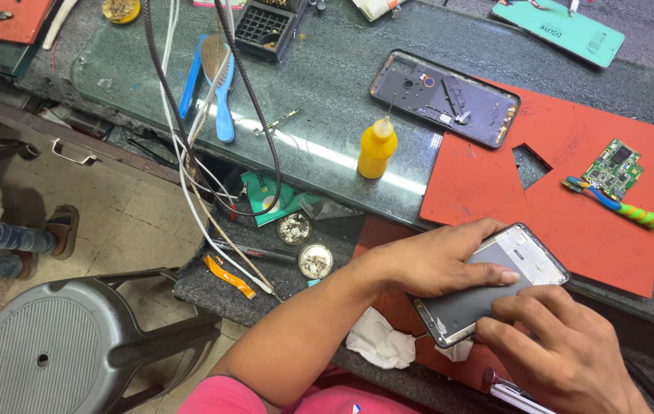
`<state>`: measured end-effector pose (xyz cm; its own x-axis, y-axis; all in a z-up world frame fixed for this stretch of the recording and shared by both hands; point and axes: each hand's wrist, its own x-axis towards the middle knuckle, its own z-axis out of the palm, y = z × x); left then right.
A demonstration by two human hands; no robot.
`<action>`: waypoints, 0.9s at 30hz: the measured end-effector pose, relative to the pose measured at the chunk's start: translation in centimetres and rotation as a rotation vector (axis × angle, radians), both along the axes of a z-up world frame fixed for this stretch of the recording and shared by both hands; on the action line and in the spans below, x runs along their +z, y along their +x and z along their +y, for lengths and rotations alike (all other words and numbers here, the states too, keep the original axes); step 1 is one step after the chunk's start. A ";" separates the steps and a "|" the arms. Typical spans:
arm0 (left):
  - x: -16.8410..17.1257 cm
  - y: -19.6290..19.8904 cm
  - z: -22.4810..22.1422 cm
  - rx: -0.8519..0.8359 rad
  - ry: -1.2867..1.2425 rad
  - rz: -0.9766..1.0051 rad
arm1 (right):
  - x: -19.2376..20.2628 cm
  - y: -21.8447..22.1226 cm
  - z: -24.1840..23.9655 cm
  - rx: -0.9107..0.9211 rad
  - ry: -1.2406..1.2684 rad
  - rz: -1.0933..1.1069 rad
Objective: The person handles a mobile phone chassis, fits a component into the internal frame by hand, and presses along the edges to secure the screen or back plate.
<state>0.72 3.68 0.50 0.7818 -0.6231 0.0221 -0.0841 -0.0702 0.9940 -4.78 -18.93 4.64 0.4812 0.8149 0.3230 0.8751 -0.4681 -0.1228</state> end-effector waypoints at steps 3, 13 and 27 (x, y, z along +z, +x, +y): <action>0.0 -0.1 0.1 0.006 -0.017 -0.053 | -0.3 0.1 -0.2 -0.009 -0.056 0.032; 0.0 -0.1 -0.2 0.044 0.013 -0.085 | -0.1 0.4 -0.5 0.015 0.034 0.109; 0.4 -0.2 -1.4 0.387 -0.857 0.224 | -0.7 -0.9 2.7 -0.329 0.648 0.036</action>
<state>0.52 2.24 0.87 0.9709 -0.1635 0.1748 -0.0094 0.7037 0.7105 -5.63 -16.27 3.91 0.6879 0.2762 0.6712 0.6916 -0.5299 -0.4908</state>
